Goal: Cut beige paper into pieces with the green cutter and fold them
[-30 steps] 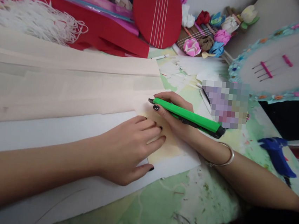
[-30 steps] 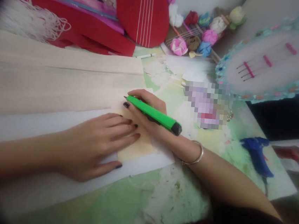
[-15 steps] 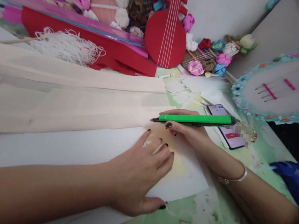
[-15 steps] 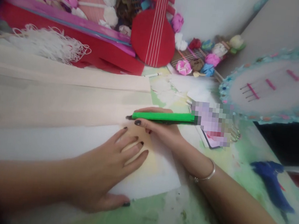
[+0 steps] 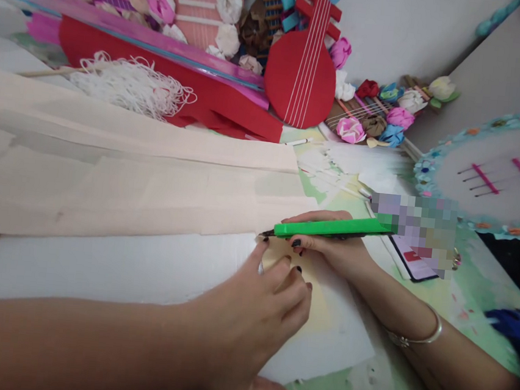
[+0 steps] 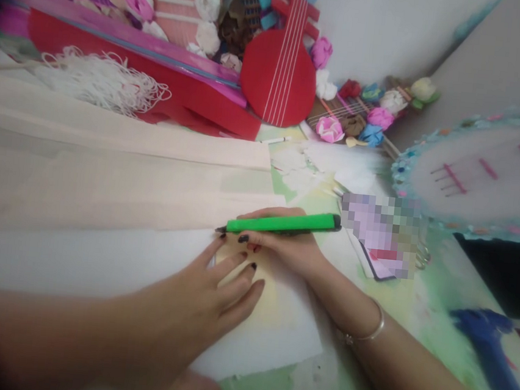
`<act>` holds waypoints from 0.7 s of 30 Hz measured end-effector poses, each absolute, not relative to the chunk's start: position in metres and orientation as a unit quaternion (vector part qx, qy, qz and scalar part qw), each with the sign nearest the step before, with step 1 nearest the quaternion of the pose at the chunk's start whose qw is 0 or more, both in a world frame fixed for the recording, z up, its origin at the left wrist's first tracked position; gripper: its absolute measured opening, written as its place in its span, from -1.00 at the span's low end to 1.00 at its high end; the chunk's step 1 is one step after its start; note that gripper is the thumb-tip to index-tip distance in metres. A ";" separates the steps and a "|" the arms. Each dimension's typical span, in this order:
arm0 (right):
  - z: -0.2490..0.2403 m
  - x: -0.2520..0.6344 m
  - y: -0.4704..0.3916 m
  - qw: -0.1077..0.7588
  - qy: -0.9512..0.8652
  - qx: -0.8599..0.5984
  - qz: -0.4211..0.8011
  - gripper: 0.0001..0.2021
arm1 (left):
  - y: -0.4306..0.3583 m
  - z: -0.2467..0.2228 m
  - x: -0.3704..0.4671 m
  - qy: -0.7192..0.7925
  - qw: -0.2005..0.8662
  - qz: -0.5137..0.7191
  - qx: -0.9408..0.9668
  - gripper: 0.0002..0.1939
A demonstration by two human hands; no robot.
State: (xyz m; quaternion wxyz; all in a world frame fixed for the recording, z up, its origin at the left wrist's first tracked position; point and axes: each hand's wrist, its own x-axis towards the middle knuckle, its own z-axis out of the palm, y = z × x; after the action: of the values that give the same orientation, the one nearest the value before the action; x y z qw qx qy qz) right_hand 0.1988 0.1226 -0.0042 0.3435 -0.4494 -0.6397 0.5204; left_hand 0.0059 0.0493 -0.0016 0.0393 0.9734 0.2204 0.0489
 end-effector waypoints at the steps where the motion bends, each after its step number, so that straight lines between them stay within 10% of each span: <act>1: -0.004 0.199 0.123 0.344 -0.642 -0.447 0.520 -0.75 | 0.049 -0.002 0.006 0.219 0.039 0.049 0.974 -0.11; 21: -0.003 0.200 0.123 0.336 -0.657 -0.434 0.517 -0.75 | 0.049 -0.001 0.006 0.229 0.047 0.043 0.971 -0.15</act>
State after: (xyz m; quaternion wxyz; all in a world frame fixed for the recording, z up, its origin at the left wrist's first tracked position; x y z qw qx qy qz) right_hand 0.1998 0.1226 -0.0033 0.3357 -0.4343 -0.6569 0.5169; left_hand 0.0062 0.0490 -0.0010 0.0467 0.9714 0.2290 0.0429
